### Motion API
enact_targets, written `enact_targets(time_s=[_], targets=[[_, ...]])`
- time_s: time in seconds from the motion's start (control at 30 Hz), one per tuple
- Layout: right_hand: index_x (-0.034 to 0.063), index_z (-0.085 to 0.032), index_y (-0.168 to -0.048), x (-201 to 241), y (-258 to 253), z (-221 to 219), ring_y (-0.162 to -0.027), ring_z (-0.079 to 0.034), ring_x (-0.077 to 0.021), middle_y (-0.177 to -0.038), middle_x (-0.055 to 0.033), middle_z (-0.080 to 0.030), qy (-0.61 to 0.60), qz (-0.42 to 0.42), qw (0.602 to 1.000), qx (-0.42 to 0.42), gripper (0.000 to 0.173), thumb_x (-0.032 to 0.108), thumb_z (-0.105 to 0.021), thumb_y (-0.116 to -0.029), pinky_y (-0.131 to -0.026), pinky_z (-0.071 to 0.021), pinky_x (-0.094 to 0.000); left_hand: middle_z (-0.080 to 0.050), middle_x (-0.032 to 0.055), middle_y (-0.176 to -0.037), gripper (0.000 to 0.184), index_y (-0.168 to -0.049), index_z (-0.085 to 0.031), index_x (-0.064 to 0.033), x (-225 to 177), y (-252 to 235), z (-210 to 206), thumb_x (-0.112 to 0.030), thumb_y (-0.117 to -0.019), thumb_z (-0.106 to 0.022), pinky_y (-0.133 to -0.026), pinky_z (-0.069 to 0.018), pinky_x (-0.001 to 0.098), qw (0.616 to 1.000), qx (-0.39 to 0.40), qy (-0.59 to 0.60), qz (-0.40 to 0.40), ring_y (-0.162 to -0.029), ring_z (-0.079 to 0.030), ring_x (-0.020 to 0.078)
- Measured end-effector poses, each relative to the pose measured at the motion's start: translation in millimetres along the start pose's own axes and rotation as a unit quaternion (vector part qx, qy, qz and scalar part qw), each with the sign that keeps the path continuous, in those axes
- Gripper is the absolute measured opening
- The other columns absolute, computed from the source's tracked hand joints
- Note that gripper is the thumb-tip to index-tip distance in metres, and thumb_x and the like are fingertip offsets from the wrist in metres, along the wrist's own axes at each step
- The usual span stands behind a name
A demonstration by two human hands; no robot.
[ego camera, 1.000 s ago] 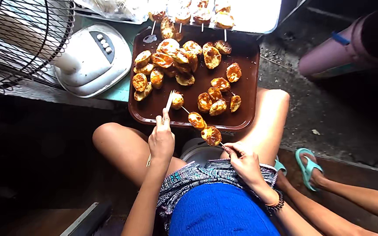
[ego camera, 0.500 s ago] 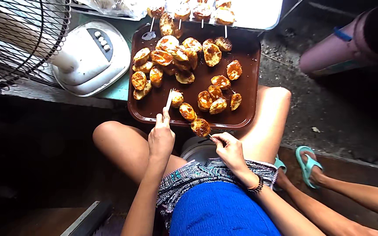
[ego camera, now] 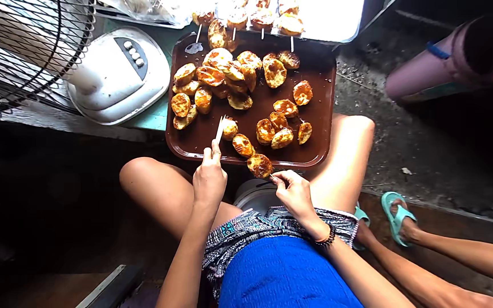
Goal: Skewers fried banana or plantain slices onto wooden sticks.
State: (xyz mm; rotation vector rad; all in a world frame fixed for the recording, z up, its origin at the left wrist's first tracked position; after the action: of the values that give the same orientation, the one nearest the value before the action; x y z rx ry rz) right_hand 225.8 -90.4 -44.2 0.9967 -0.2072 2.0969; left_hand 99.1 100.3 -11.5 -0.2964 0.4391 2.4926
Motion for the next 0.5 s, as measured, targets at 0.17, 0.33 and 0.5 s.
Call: enact_targets(time_s=[0.17, 0.33, 0.5], targets=[[0.0069, -0.078, -0.096, 2, -2, -1, -0.080, -0.067, -0.0102, -0.085, -0.0055, -0.070, 0.002, 0.005, 1.000, -0.006, 0.017, 0.012, -0.062, -0.0948, -0.075, -0.0540, -0.0244, -0.062, 0.0192, -0.118, 0.054, -0.155, -0.046, -0.0085, 1, -1, 0, -0.002, -0.1018, -0.051, -0.069, -0.0597, 0.0500, 1.000, 0.007, 0.003, 0.001, -0.078, -0.070, 0.0340], [0.0074, -0.078, -0.099, -1, -2, 11, -0.084, -0.067, -0.0086, -0.089, -0.0048, -0.071, -0.019, 0.032, 0.999, 0.002, 0.018, 0.014, -0.061, -0.0969, -0.078, -0.0544, -0.0230, -0.064, 0.0199, -0.112, 0.053, -0.151, -0.053, -0.0126, 10, 1, 22, -0.001, -0.0996, -0.053, -0.062, -0.0580, 0.0521, 0.997, -0.069, -0.045, -0.012, -0.075, -0.070, 0.0359], [0.0091, -0.077, -0.099, -2, -4, 52, -0.081, -0.067, 0.0004, -0.092, 0.0010, -0.074, -0.094, 0.026, 0.995, 0.017, 0.017, 0.015, -0.061, -0.0979, -0.074, -0.0558, -0.0171, -0.065, 0.0221, -0.108, 0.049, -0.151, -0.053, -0.0114, 35, 16, 74, -0.005, -0.1027, -0.049, -0.062, -0.0559, 0.0522, 0.970, -0.241, -0.013, -0.015, -0.082, -0.068, 0.0377]])
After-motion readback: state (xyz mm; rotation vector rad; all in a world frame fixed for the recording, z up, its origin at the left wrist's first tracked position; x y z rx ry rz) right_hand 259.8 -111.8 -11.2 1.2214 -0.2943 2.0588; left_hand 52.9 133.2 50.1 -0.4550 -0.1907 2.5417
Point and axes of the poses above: each hand's wrist, its own y-axis away from the middle knuckle, its own z-axis out of the back of the hand, x = y × z, the point moved 5 cm from there along -y, towards the middle knuckle
